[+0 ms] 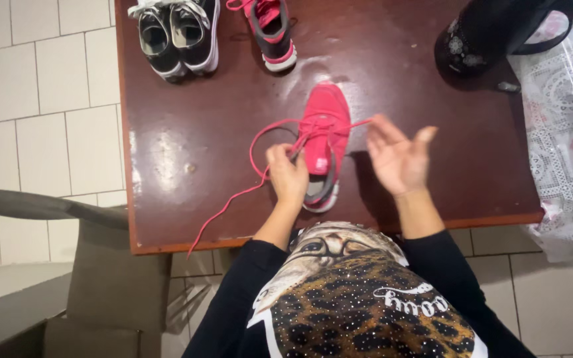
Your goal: The person removes the pink laces from a pink sneaker and then re-laces it through the eyelets, tying the laces at the top. The task is performed on a wooden table with other shoes visible nearby.
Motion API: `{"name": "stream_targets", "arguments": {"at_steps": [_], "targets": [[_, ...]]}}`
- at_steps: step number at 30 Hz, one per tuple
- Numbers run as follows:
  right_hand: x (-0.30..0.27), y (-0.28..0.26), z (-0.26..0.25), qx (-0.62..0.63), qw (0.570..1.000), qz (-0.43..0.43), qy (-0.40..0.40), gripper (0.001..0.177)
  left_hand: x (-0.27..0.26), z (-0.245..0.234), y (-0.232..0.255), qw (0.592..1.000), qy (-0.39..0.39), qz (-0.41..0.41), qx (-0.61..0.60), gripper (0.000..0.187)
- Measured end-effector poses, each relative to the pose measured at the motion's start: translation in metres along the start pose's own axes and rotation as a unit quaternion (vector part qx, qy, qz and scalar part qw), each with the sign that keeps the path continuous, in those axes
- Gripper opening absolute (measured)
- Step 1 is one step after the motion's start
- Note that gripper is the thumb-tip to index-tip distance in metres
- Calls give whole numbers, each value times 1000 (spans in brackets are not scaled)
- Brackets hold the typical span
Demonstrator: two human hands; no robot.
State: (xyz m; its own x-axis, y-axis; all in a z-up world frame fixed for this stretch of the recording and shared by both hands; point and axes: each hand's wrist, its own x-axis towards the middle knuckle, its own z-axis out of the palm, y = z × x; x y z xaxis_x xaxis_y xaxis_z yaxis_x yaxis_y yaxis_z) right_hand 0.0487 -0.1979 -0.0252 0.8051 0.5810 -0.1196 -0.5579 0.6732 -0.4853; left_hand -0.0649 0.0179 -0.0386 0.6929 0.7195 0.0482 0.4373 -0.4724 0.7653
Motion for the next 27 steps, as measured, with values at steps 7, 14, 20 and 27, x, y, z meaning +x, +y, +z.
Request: {"name": "stream_targets", "arguments": {"at_steps": [7, 14, 20, 27], "targets": [[-55, -103, -46, 91, 970, -206, -85, 95, 4, -4, 8, 992, 109, 45, 38, 65], [-125, -192, -82, 382, 812, -424, 120, 64, -1, 8, 3, 996, 73, 29, -47, 63], [-66, -113, -61, -226, 948, -223, 34, 37, -12, 13, -8, 999, 9, -31, -25, 42], [31, 10, 5, -646, 756, -82, -61, 27, -17, 6, -9, 996, -50, -9, -75, 42]]}}
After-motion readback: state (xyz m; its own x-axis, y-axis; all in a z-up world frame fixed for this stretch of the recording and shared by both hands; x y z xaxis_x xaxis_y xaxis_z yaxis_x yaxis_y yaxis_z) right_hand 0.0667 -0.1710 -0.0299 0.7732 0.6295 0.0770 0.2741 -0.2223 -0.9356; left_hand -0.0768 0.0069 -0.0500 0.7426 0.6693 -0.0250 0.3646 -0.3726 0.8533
